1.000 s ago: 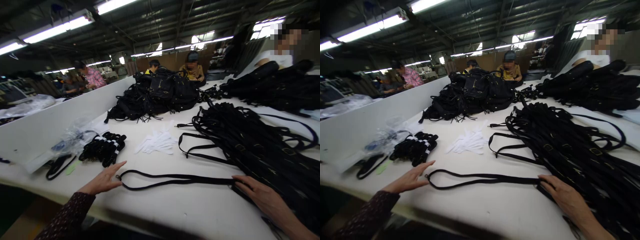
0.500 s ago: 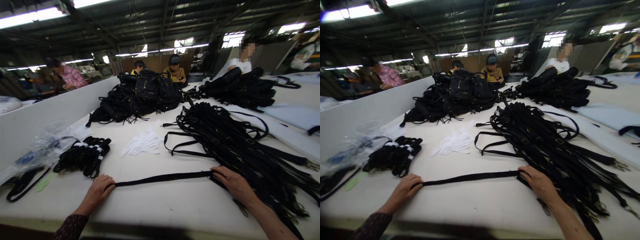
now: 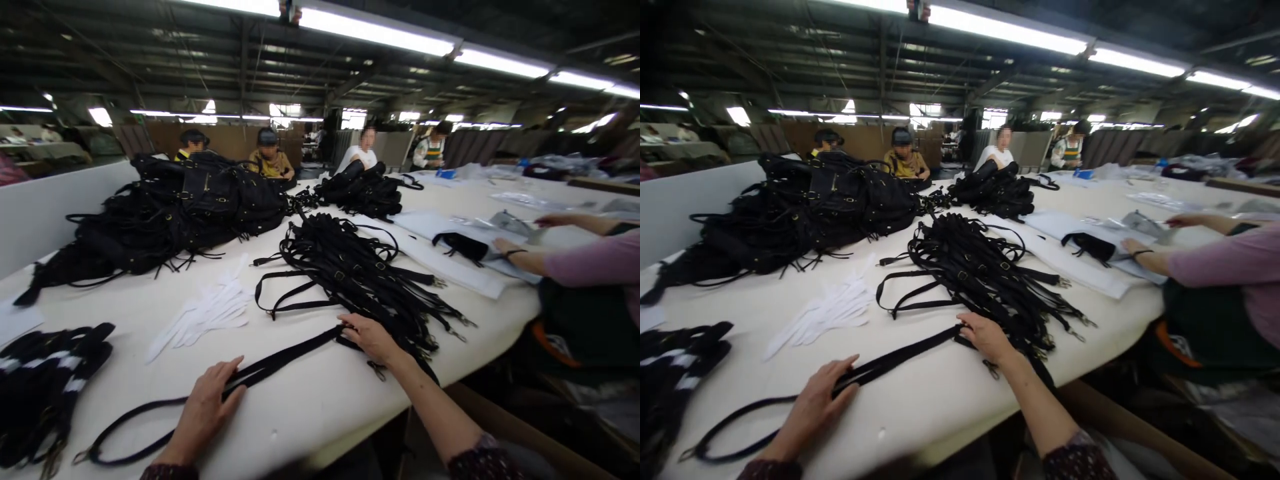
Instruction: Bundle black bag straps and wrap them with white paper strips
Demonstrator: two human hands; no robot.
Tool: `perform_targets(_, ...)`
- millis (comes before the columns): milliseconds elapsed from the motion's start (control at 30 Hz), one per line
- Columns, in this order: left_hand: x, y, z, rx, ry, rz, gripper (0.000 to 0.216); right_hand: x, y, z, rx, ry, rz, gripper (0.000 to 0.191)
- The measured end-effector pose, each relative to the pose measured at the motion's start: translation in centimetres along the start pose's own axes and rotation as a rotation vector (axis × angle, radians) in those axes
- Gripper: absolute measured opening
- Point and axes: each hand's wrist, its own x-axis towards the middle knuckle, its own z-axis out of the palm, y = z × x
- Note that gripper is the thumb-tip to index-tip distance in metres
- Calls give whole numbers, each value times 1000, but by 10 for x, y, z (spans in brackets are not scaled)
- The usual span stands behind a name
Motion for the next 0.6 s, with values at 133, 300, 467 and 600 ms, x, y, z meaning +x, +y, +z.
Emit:
perform_targets(133, 10, -6, 16, -69, 4, 4, 26, -24, 8, -33, 5, 148, 45, 32)
perform_targets(300, 4, -20, 24, -42, 24, 45, 29, -67, 33, -68, -94, 221, 144, 28)
perform_targets(467, -2, -21, 25, 48, 19, 117, 38, -88, 47, -64, -152, 182, 131, 27)
perform_targets(600, -3, -18, 26, 113, 44, 142, 33, -84, 45, -50, -187, 146, 88, 27)
